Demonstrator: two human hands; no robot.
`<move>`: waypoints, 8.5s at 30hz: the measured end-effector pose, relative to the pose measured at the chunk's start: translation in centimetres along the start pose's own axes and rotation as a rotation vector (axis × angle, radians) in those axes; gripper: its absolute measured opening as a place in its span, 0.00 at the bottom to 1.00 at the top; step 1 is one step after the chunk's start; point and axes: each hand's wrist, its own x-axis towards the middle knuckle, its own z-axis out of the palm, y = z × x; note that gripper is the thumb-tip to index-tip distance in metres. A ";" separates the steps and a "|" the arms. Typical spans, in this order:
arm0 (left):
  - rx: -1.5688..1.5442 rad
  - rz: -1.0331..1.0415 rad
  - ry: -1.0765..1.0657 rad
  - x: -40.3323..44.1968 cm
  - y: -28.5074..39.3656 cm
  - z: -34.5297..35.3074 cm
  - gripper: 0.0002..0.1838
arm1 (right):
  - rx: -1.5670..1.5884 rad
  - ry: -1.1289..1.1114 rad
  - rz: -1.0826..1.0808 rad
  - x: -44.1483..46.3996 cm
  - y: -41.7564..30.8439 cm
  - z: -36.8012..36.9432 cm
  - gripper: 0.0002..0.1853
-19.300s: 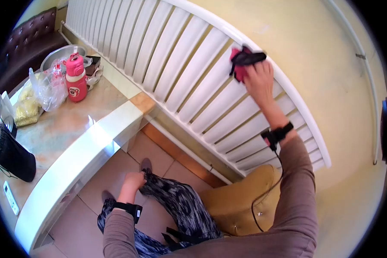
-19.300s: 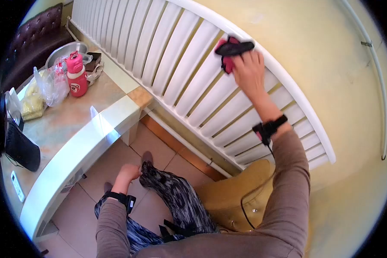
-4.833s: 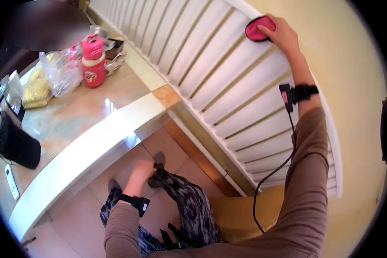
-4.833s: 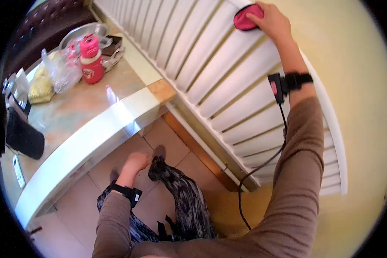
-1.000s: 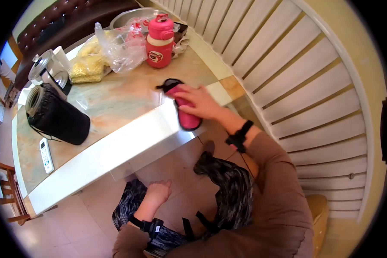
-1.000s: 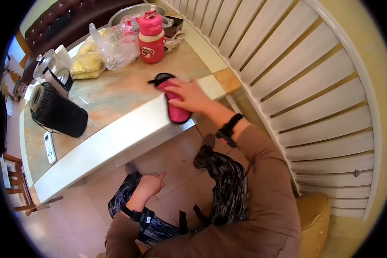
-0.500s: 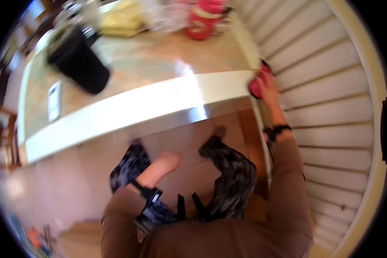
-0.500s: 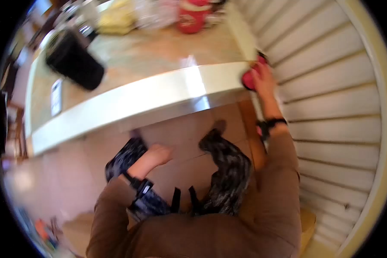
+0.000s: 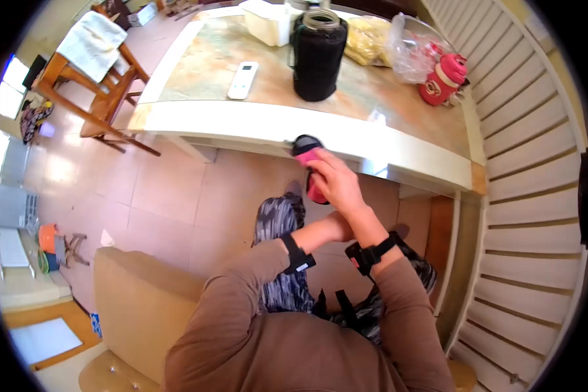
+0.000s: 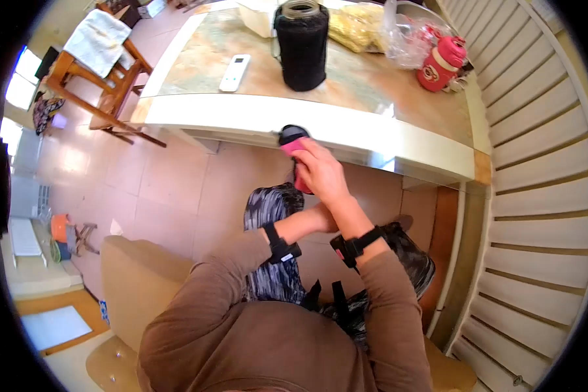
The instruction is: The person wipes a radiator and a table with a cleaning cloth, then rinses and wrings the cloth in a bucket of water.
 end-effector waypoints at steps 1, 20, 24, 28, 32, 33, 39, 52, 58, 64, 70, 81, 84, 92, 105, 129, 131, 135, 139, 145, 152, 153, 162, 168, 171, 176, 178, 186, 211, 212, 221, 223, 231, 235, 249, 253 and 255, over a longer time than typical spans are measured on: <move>0.012 -0.013 0.006 -1.8 1.5 -1.7 0.18 | 0.014 0.004 -0.012 1.4 -1.1 0.4 0.13; -0.633 -0.251 0.574 -8.0 8.9 -8.1 0.19 | 1.499 0.274 0.762 -7.1 -4.1 -4.7 0.24; -0.430 -0.362 0.584 -5.3 7.6 -6.4 0.11 | 1.312 0.433 0.793 -8.5 -2.2 -5.9 0.21; -0.147 -0.305 0.693 -3.3 8.8 -9.2 0.07 | 0.845 0.200 0.753 -10.7 0.4 -8.8 0.19; 0.086 -0.086 0.739 -0.3 9.5 -10.5 0.06 | 0.739 0.164 0.852 -12.3 1.9 -8.0 0.20; 0.170 -0.048 0.703 0.3 10.1 -11.1 0.05 | 0.915 0.201 0.948 -11.6 1.4 -8.7 0.19; 0.322 0.005 0.716 4.1 9.8 -10.4 0.14 | 1.834 0.312 0.851 -15.4 5.2 -10.1 0.22; -1.940 -0.280 0.375 1.2 6.6 -0.7 0.31 | 0.926 -0.126 0.455 -10.7 -1.8 -12.5 0.23; -1.921 -0.390 0.799 -1.7 7.7 -7.1 0.19 | 1.101 0.027 0.585 -9.9 -1.4 -13.9 0.16; -0.720 -0.138 1.203 -5.0 7.0 -19.0 0.23 | 1.041 0.263 0.875 -15.3 6.2 -11.1 0.18; 0.702 -0.593 0.559 -2.3 -9.0 -18.6 0.29 | 1.053 0.229 0.966 -15.8 7.7 -10.9 0.18; 0.685 -0.680 0.665 3.7 -14.5 -24.1 0.32 | 0.831 0.182 1.034 -15.7 8.1 -10.5 0.18; 0.707 -0.704 0.662 4.1 -15.4 -24.9 0.31 | 0.845 0.187 1.026 -16.1 8.7 -9.9 0.19; 0.838 -0.654 0.572 -0.8 -11.4 -20.2 0.31 | 0.819 0.173 1.029 -16.2 8.9 -9.5 0.20; 0.737 -0.190 0.415 8.3 -0.2 -9.5 0.30 | 0.794 0.157 0.973 -15.6 7.9 -8.8 0.21; 0.815 -0.471 0.541 -4.2 -5.6 -16.6 0.29 | 0.698 0.362 1.083 -17.9 10.5 -9.0 0.25; 0.853 -0.550 0.601 -7.4 -8.6 -18.9 0.29 | 0.673 0.343 1.078 -18.2 9.6 -10.2 0.24; 0.850 -0.749 0.648 -11.8 -14.1 -23.8 0.31 | 0.504 0.419 1.049 -20.6 7.9 -13.3 0.22; 0.784 -1.064 0.669 -13.8 -18.7 -29.2 0.33 | -0.019 0.377 1.074 -24.0 4.5 -17.2 0.22; 0.711 -1.174 0.713 -13.5 -18.6 -30.0 0.34 | -0.047 0.383 1.288 -28.1 0.7 -16.1 0.22; 0.892 -0.667 0.538 -13.4 -10.7 -20.6 0.33 | -0.215 0.374 1.148 -28.7 1.8 -14.3 0.20; 0.882 -0.583 0.481 -12.8 -9.4 -19.6 0.33 | -0.225 0.360 1.179 -28.2 1.7 -14.6 0.20; 0.693 -0.208 0.347 -5.8 -8.5 -21.5 0.31 | -0.257 0.321 1.215 -27.0 1.4 -14.4 0.19; 0.792 -0.467 0.472 -13.0 -11.5 -23.5 0.31 | -0.277 0.280 1.170 -26.9 2.0 -14.0 0.19; 0.824 -0.705 0.593 -17.9 -15.8 -27.1 0.31 | -0.284 0.292 1.188 -27.0 2.0 -13.8 0.19; 0.744 -1.104 0.631 -21.2 -22.4 -34.7 0.33 | -0.285 0.286 1.175 -27.4 2.6 -14.0 0.19; 0.677 -1.249 0.635 -21.2 -24.6 -37.2 0.36 | -0.310 0.309 1.233 -27.0 2.5 -13.8 0.19; 0.700 -1.298 0.565 -21.2 -24.2 -35.7 0.35 | -0.272 0.382 1.213 -26.9 2.1 -13.6 0.17; 0.520 -0.134 -0.036 22.3 5.1 -8.3 0.36 | -0.265 0.383 1.162 -26.6 0.2 -14.7 0.18; 0.455 -0.204 -0.110 23.5 5.8 -9.3 0.36 | -0.250 0.384 1.150 -26.7 0.3 -14.7 0.18; 0.241 0.195 -0.223 5.0 12.3 -8.0 0.22 | -0.176 0.610 0.892 -24.9 -0.2 -16.0 0.24; 0.259 0.164 -0.568 0.8 13.1 -5.7 0.23 | -0.184 0.528 0.737 -21.2 -0.4 -17.0 0.25; 0.255 0.104 -0.797 1.4 7.8 4.4 0.25 | -0.471 0.064 0.445 -8.3 7.4 -13.3 0.34; 0.053 0.081 -0.666 3.3 0.6 9.9 0.20 | -0.490 -0.155 0.405 -3.4 14.9 -10.8 0.39; 0.070 -0.246 -1.436 7.4 -0.7 10.1 0.30 | -0.009 -0.455 -0.196 8.9 22.9 -11.5 0.31; -0.136 -0.216 -1.419 10.7 2.3 5.4 0.34 | 0.048 -0.622 -0.033 3.3 23.5 -18.8 0.32; -0.113 -0.170 -1.394 8.3 0.9 8.9 0.36 | -0.090 -0.688 0.082 -0.3 24.6 -22.2 0.33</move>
